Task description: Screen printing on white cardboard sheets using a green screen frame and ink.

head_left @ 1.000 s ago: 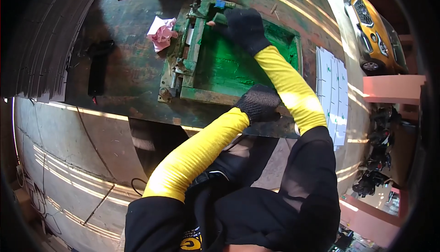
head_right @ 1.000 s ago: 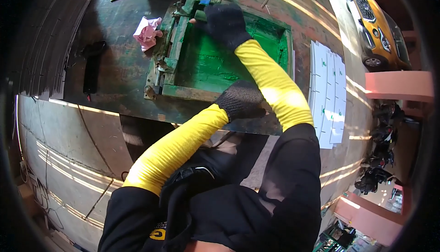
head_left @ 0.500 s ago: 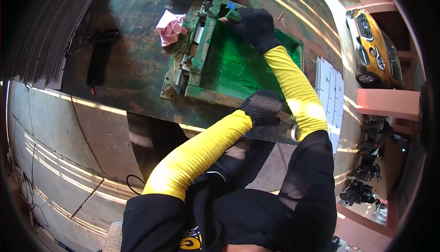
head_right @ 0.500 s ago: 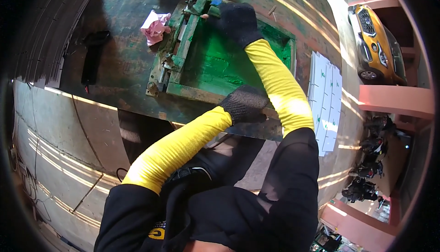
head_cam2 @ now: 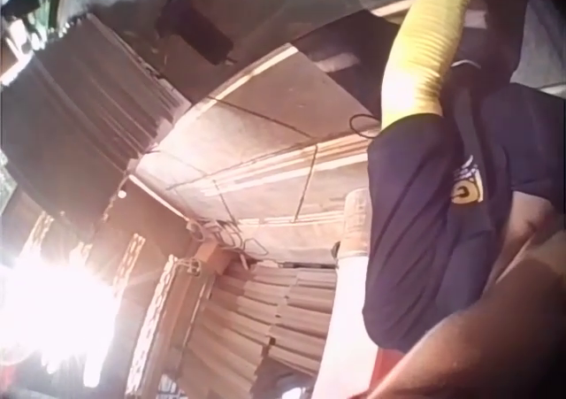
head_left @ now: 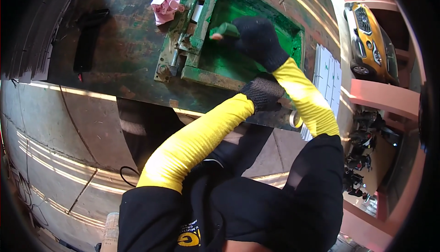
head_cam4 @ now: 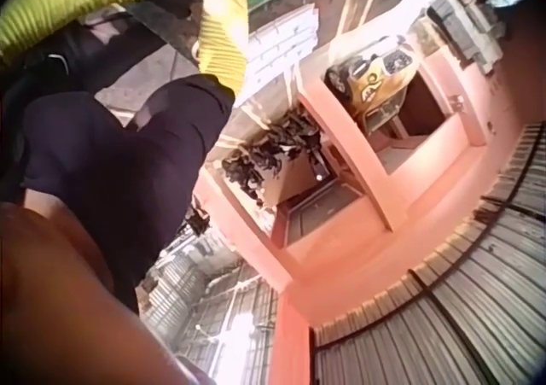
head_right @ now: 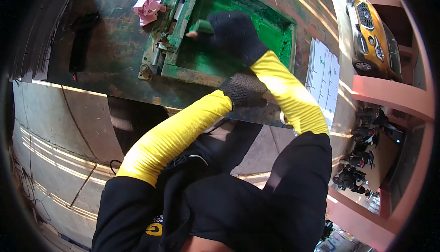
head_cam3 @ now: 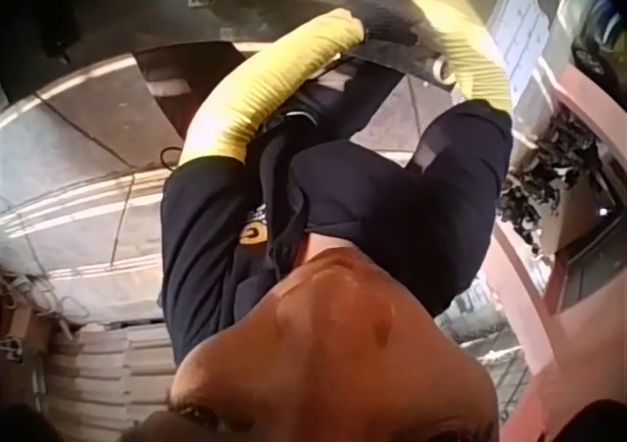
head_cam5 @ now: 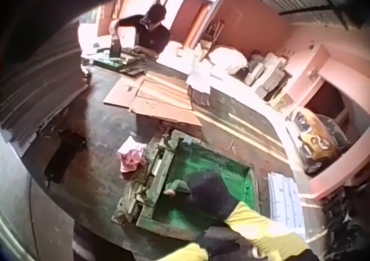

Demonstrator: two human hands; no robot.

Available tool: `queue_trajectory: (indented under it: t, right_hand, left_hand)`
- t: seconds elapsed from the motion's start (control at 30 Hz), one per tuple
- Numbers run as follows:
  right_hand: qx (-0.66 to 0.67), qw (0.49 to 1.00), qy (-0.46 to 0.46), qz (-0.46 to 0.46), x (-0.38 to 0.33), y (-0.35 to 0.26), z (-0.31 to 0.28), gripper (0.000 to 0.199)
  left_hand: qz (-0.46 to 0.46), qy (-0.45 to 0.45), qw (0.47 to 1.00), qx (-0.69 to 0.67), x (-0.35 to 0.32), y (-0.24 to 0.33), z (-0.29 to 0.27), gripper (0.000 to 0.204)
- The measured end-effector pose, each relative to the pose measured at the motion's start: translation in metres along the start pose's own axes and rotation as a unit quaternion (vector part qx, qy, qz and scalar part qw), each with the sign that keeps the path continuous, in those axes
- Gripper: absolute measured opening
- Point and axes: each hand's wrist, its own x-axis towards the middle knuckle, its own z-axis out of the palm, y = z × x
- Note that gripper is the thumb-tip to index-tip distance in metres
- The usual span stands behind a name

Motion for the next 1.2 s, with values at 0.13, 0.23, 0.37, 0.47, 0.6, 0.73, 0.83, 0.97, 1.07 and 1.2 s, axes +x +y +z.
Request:
queue_trajectory:
  t: [0.13, 0.23, 0.37, 0.47, 0.6, 0.73, 0.83, 0.97, 1.07, 1.2]
  right_hand:
    - [0.021, 0.999, 0.016, -0.023, -0.007, -0.01, -0.007, 0.037]
    - [0.041, 0.999, 0.029, -0.01, 0.0, 0.007, -0.011, 0.038]
    - [0.05, 0.987, -0.01, 0.152, -0.005, 0.073, -0.011, 0.047]
    - [0.009, 0.972, -0.027, 0.231, 0.014, 0.123, 0.013, 0.054]
    - [-0.018, 0.984, -0.01, 0.178, 0.045, 0.156, 0.042, 0.061]
    - [-0.016, 0.98, -0.044, 0.194, 0.057, 0.158, 0.047, 0.064]
    - [0.004, 0.968, -0.076, 0.24, 0.064, 0.153, 0.038, 0.066]
    - [-0.008, 0.952, -0.108, 0.287, 0.063, 0.168, 0.033, 0.07]
    - [-0.012, 0.968, -0.033, 0.248, 0.073, 0.171, 0.051, 0.072]
    - [0.048, 0.964, 0.085, 0.246, 0.07, 0.177, 0.06, 0.073]
  left_hand:
    - [0.025, 0.035, 0.999, -0.028, 0.001, -0.009, 0.013, 0.04]
    - [-0.008, 0.049, 0.998, -0.039, -0.002, -0.01, 0.016, 0.035]
    - [0.012, 0.058, 0.998, 0.007, -0.003, -0.002, 0.006, 0.035]
    - [0.021, 0.052, 0.998, 0.008, 0.0, -0.001, 0.006, 0.035]
    - [0.015, 0.08, 0.997, 0.003, 0.001, 0.0, 0.01, 0.034]
    - [0.004, 0.064, 0.998, 0.001, 0.001, -0.001, 0.004, 0.034]
    - [-0.006, 0.051, 0.999, 0.005, -0.001, -0.004, 0.002, 0.034]
    - [-0.002, 0.045, 0.999, 0.005, -0.001, -0.001, -0.002, 0.035]
    - [-0.002, 0.035, 0.999, 0.015, 0.002, 0.001, -0.005, 0.036]
    - [0.018, 0.025, 1.0, 0.003, 0.006, 0.004, 0.0, 0.038]
